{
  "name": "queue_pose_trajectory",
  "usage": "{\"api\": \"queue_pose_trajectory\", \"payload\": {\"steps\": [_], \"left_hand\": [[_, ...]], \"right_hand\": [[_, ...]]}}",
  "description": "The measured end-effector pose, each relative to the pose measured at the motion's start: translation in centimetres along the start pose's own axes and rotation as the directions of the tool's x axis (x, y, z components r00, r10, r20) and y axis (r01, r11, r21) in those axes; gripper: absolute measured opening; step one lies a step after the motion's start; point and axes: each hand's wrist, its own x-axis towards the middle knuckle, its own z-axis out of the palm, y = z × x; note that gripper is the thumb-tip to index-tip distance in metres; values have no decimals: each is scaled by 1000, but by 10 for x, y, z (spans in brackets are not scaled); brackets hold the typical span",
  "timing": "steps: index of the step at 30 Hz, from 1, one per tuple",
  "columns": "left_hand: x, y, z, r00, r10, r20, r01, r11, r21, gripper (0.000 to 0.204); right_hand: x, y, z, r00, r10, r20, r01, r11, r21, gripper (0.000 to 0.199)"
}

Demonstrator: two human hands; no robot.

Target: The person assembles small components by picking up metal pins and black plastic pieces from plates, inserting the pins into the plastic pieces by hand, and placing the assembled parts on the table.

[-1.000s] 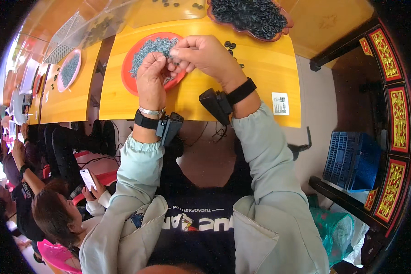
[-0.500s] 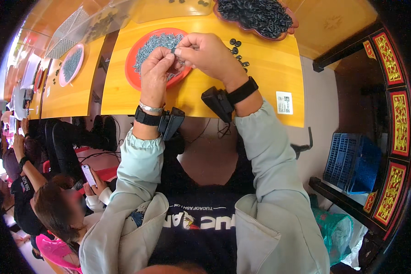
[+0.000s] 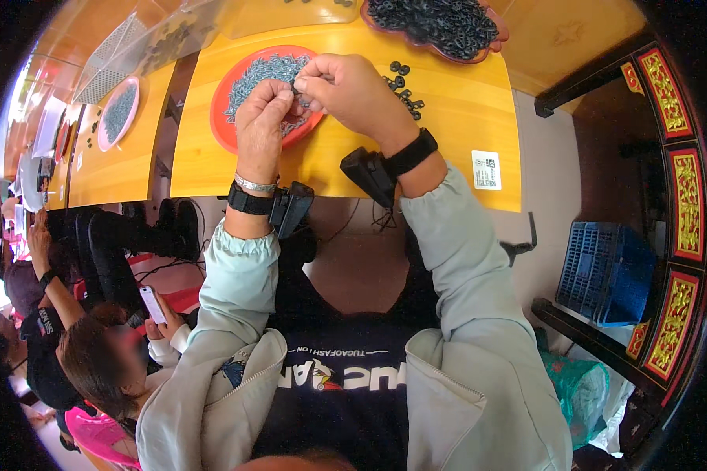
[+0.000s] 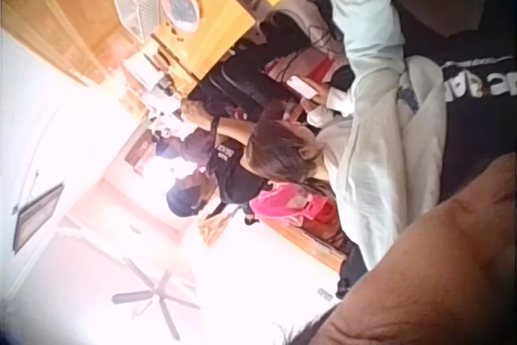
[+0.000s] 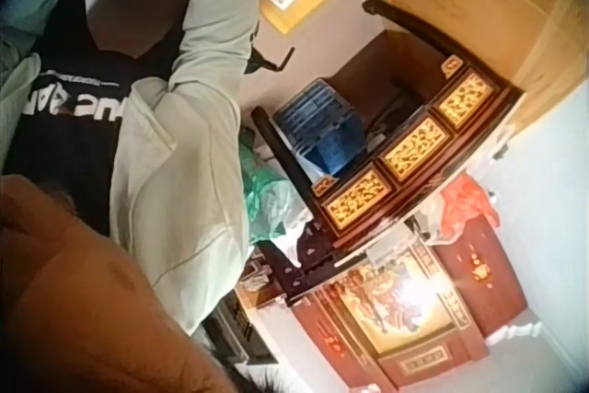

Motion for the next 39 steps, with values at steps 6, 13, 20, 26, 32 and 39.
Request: {"api": "queue_pose_trajectory", "payload": {"steps": [6,13,20,26,32,39], "left_hand": [[0,3,-1,998,-54,11,54,998,-7,12],[0,8,-7,994,-105,34,111,954,-278,14],[5,6,-19,995,-95,-30,85,968,-237,15],[7,14,-39,992,-59,-109,30,968,-248,14],[17,16,-73,944,0,-330,-106,947,-304,16],[13,12,-62,969,-15,-247,-65,947,-313,15]], "right_hand": [[0,-5,7,991,-118,-57,106,977,-183,15],[2,-9,21,989,-136,-56,136,991,3,15],[3,-6,33,973,-225,-48,222,973,-69,17],[13,-3,34,950,-311,-24,301,935,-186,16],[13,20,37,936,-322,144,305,533,-789,11],[13,23,47,963,-211,169,231,321,-918,8]]}}
